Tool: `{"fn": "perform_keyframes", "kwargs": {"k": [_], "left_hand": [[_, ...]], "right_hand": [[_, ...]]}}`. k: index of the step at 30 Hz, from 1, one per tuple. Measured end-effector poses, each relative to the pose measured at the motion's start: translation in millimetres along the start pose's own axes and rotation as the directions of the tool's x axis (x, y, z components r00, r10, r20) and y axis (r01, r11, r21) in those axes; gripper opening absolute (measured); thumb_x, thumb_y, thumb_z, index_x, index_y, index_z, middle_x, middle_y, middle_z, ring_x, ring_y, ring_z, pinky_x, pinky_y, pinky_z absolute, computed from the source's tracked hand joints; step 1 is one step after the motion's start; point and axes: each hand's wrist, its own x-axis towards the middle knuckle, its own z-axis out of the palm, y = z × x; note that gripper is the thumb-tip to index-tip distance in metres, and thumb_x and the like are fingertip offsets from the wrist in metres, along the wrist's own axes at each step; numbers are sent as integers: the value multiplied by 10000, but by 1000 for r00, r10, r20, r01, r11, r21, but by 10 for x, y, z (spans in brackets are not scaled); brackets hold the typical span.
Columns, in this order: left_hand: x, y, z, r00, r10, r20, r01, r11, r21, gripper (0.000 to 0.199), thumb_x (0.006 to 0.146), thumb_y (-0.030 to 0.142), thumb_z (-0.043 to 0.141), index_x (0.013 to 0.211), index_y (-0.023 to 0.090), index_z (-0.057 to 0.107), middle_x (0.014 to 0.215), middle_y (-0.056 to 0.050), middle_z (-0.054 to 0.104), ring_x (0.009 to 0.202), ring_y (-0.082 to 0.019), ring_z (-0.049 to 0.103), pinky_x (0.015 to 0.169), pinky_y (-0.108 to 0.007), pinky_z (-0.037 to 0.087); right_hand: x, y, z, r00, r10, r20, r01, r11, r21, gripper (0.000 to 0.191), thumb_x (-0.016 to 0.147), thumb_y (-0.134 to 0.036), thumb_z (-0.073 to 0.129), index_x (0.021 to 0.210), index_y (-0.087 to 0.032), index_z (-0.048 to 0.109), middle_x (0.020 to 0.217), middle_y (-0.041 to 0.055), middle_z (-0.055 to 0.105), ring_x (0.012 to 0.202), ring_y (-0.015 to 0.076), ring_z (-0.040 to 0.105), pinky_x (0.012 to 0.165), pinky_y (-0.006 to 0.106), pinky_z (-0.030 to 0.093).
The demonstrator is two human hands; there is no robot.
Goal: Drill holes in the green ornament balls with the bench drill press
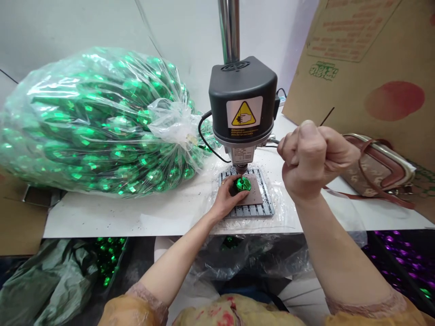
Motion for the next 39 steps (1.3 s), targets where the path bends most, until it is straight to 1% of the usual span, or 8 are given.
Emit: {"fn": "perform_keyframes", "kwargs": {"k": [4, 9, 18, 23, 30, 34, 37, 39], "left_hand": [[-8, 19, -3, 1000, 3, 3, -3, 1000, 11, 526, 788, 399, 753, 1254, 223, 583, 1252, -92, 604, 1167, -261, 563, 1021, -399, 432], [-4, -13, 7, 1000, -6, 8, 6, 1000, -3, 529, 789, 394, 751, 1262, 233, 579, 1257, -93, 603, 1187, -266, 553, 1033, -404, 426], [-9, 9, -1, 1000, 5, 17, -5, 1000, 5, 514, 806, 398, 734, 1264, 231, 572, 1266, -95, 596, 1182, -263, 556, 1032, -402, 428], [-6, -16, 4, 1000, 1, 19, -1, 1000, 0, 528, 798, 408, 741, 1268, 237, 570, 1279, -92, 594, 1194, -269, 552, 1035, -405, 425], [-9, -44, 17, 1000, 14, 11, -14, 1000, -13, 505, 805, 397, 737, 1257, 241, 575, 1284, -89, 595, 1195, -263, 554, 1042, -402, 424], [-14, -23, 5, 1000, 10, 6, -10, 1000, -9, 510, 795, 390, 746, 1250, 231, 580, 1272, -90, 599, 1188, -263, 554, 1038, -403, 422], [-5, -28, 7, 1000, 3, -1, -3, 1000, -13, 524, 778, 403, 759, 1243, 230, 588, 1275, -89, 601, 1191, -268, 550, 1041, -406, 418], [10, -35, 25, 1000, -11, 1, 11, 999, -30, 538, 764, 406, 770, 1240, 227, 591, 1272, -90, 605, 1192, -273, 553, 1040, -407, 419]], "right_hand": [[-23, 20, -5, 999, -51, -3, 51, 997, 65, 525, 855, -240, 586, 529, -171, 180, 440, -53, 224, 386, 46, 222, 410, 265, 180], [-42, 59, 1, 996, -87, -19, 88, 994, 66, 509, 847, -222, 553, 527, -168, 160, 434, -57, 213, 373, 38, 200, 393, 255, 172], [-119, -12, -72, 998, -67, -1, 67, 998, 16, 522, 818, -246, 609, 539, -178, 173, 445, -51, 241, 385, 55, 262, 408, 268, 224], [-154, 36, -107, 996, -91, 9, 91, 996, 5, 535, 795, -206, 622, 532, -178, 157, 444, -52, 280, 385, 60, 276, 409, 272, 221], [-172, 279, -119, 964, -261, -44, 264, 956, 130, 507, 761, -100, 592, 552, -166, 135, 430, -73, 214, 355, 36, 206, 380, 234, 171], [-239, 329, -157, 940, -342, 6, 337, 928, 162, 507, 752, -78, 576, 536, -169, 126, 412, -70, 243, 345, 37, 231, 364, 233, 207], [-260, 256, -150, 951, -309, 20, 302, 941, 151, 530, 775, -116, 601, 491, -164, 157, 397, -64, 259, 344, 39, 250, 372, 246, 243], [-181, 160, -96, 979, -204, -20, 205, 969, 141, 542, 801, -150, 614, 467, -167, 186, 394, -63, 245, 344, 39, 251, 374, 250, 219]]}}
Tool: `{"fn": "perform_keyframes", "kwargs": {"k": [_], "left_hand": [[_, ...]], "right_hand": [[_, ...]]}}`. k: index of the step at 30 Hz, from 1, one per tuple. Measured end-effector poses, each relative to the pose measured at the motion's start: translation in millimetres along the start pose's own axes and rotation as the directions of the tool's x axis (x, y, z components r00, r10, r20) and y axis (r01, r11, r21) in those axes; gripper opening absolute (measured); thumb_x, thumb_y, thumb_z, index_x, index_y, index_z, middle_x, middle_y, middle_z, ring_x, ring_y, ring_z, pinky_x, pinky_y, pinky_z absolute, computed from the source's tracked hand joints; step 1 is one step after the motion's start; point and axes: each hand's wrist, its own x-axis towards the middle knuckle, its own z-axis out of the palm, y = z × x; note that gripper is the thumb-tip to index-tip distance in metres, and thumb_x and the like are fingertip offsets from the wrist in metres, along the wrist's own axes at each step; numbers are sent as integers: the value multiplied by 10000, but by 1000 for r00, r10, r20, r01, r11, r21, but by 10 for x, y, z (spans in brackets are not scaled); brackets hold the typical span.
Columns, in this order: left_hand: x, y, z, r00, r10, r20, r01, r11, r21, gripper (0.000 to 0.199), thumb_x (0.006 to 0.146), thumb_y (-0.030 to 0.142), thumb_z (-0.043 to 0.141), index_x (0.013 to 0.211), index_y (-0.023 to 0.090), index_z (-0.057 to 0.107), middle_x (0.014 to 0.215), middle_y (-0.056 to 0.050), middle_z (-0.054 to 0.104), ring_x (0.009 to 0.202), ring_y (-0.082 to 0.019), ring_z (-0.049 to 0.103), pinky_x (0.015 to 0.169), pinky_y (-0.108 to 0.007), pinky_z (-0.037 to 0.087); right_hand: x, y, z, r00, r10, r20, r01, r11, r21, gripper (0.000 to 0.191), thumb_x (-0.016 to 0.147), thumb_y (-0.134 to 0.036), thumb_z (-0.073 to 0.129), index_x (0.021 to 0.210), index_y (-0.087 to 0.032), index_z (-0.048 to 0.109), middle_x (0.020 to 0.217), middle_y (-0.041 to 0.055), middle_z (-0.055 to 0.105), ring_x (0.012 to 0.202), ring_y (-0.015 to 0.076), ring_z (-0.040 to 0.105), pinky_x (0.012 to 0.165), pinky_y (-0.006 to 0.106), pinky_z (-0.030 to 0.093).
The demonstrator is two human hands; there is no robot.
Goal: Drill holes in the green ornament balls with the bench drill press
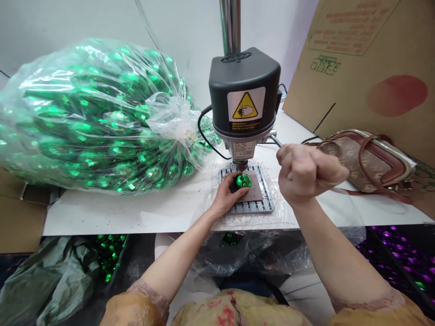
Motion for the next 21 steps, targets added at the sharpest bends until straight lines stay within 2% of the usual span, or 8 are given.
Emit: {"fn": "perform_keyframes", "kwargs": {"k": [4, 8, 10, 11, 14, 16, 18, 21], "left_hand": [[-38, 92, 20, 994, -42, -99, 44, 999, 12, 518, 750, 388, 778, 1205, 216, 598, 1202, -91, 632, 1132, -264, 586, 977, -388, 456], [-387, 355, -98, 975, 20, -220, 28, 977, 213, 405, 757, 403, 761, 1072, 213, 592, 1029, -67, 651, 966, -225, 610, 836, -348, 485], [-676, 453, -195, 992, 125, -5, -115, 926, 360, 401, 766, 446, 745, 1040, 207, 577, 951, -54, 644, 880, -208, 604, 761, -328, 485], [-825, 477, -244, 968, 185, 171, -243, 865, 439, 408, 778, 468, 730, 1050, 205, 576, 926, -51, 640, 863, -209, 599, 753, -332, 486], [-1153, 448, -380, 754, 265, 601, -624, 576, 528, 456, 831, 517, 670, 1160, 219, 568, 972, -67, 648, 967, -257, 595, 878, -414, 483], [-1174, 376, -473, 687, 298, 663, -705, 496, 507, 508, 843, 553, 640, 1222, 227, 546, 1076, -83, 650, 1104, -287, 565, 996, -450, 447], [-980, 289, -572, 747, 354, 562, -653, 550, 522, 432, 891, 503, 593, 1219, 225, 543, 1124, -79, 647, 1196, -275, 531, 1055, -422, 432], [-316, 152, -714, 903, 326, 280, -426, 600, 677, 244, 953, 216, 460, 1165, 175, 572, 1077, -97, 649, 1207, -254, 534, 1062, -422, 437]], "right_hand": [[400, -70, 181, 960, 281, 0, -281, 959, 29, 448, 813, -179, 646, 460, -194, 371, 381, -61, 324, 337, 63, 293, 360, 287, 203], [666, -25, 268, 924, 372, 95, -376, 926, 39, 398, 810, -139, 624, 479, -188, 408, 386, -60, 395, 321, 49, 318, 332, 263, 190], [677, -12, 282, 923, 375, 84, -378, 925, 26, 397, 835, -132, 590, 491, -181, 398, 395, -69, 391, 323, 37, 327, 326, 235, 196], [666, -14, 287, 925, 371, 78, -374, 927, 18, 396, 846, -134, 581, 498, -177, 397, 400, -73, 388, 327, 32, 332, 328, 224, 204], [629, -42, 297, 933, 353, 71, -354, 935, 2, 411, 869, -154, 566, 505, -175, 377, 409, -74, 379, 340, 29, 348, 337, 217, 225], [625, -59, 299, 934, 353, 61, -353, 936, -3, 411, 871, -160, 564, 505, -177, 377, 415, -72, 380, 342, 31, 349, 338, 226, 226], [631, -64, 295, 927, 369, 66, -369, 929, -2, 404, 865, -178, 576, 508, -181, 389, 418, -72, 386, 338, 35, 343, 331, 235, 228], [637, -47, 284, 925, 373, 74, -374, 927, 3, 396, 855, -224, 608, 514, -185, 411, 421, -69, 397, 333, 42, 340, 322, 247, 226]]}}
